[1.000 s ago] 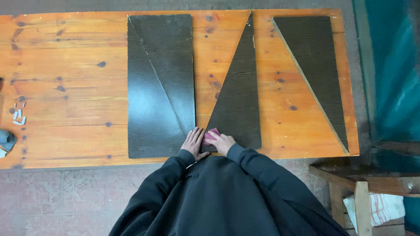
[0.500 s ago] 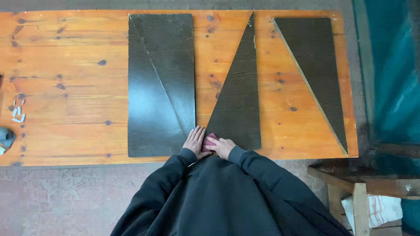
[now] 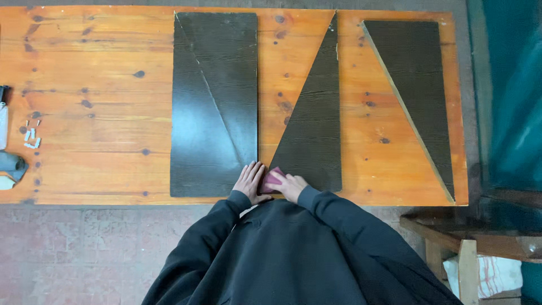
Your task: The person sands two dark rectangular wooden boards on a wooden workbench using a pink sanding block. They work on one board, then move to the second board, and finally flip the second board to sand its other side.
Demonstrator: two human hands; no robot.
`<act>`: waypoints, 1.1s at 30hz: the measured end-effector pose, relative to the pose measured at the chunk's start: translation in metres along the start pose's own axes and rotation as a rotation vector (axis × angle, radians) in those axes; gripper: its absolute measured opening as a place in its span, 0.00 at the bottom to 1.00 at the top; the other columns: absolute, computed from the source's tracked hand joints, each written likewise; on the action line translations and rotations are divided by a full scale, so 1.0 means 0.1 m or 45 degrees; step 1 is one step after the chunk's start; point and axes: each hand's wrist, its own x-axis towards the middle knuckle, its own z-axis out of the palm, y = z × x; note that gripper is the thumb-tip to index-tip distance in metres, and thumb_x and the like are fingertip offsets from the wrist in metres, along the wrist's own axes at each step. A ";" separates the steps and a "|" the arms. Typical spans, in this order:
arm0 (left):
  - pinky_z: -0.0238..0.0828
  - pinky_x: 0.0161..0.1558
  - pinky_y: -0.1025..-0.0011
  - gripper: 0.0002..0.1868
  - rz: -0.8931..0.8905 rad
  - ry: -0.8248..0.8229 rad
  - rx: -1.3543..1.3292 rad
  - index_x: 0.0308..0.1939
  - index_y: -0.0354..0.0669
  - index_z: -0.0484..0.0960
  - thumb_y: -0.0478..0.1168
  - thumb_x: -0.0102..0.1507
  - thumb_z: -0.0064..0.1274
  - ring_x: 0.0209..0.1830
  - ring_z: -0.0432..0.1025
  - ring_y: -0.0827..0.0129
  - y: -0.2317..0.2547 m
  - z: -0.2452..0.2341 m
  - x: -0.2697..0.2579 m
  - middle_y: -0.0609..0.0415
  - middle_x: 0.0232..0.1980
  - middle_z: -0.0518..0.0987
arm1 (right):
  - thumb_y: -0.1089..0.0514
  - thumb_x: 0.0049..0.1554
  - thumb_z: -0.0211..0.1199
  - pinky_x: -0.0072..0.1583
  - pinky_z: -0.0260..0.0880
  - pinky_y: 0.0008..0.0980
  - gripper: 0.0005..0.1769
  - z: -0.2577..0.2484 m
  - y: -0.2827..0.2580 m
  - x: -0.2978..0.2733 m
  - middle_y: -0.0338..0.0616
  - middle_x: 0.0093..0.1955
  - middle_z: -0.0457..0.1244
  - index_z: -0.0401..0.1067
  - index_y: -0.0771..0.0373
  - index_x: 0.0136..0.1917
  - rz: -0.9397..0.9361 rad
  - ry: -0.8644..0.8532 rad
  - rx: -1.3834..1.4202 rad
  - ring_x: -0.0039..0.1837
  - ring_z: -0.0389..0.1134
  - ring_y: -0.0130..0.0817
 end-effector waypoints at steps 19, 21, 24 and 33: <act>0.40 0.97 0.49 0.79 0.064 0.081 0.028 0.96 0.44 0.58 0.83 0.53 0.70 0.99 0.49 0.48 0.04 0.20 0.11 0.43 0.95 0.61 | 0.54 0.57 0.74 0.59 0.87 0.52 0.48 0.51 0.30 -0.06 0.43 0.93 0.53 0.65 0.20 0.86 0.003 0.113 -0.071 0.68 0.75 0.57; 0.40 0.97 0.50 0.77 0.065 0.058 0.066 0.96 0.42 0.57 0.84 0.56 0.67 0.99 0.50 0.49 0.01 0.23 0.14 0.43 0.95 0.62 | 0.58 0.59 0.72 0.61 0.88 0.51 0.49 0.51 0.45 -0.21 0.44 0.92 0.55 0.66 0.23 0.87 0.036 0.118 -0.035 0.66 0.76 0.54; 0.41 0.97 0.49 0.77 0.050 0.056 0.050 0.95 0.40 0.58 0.85 0.57 0.66 0.99 0.50 0.47 0.02 0.31 0.20 0.42 0.94 0.64 | 0.56 0.60 0.71 0.59 0.88 0.48 0.51 0.62 0.68 -0.15 0.42 0.92 0.54 0.62 0.20 0.90 0.118 0.202 -0.087 0.65 0.76 0.51; 0.39 0.97 0.48 0.74 -0.020 0.060 0.014 0.96 0.39 0.56 0.78 0.60 0.69 0.99 0.48 0.45 0.33 0.32 0.31 0.40 0.95 0.61 | 0.56 0.63 0.66 0.53 0.87 0.48 0.34 0.44 0.84 -0.43 0.38 0.90 0.59 0.77 0.25 0.78 0.017 0.275 -0.031 0.60 0.76 0.49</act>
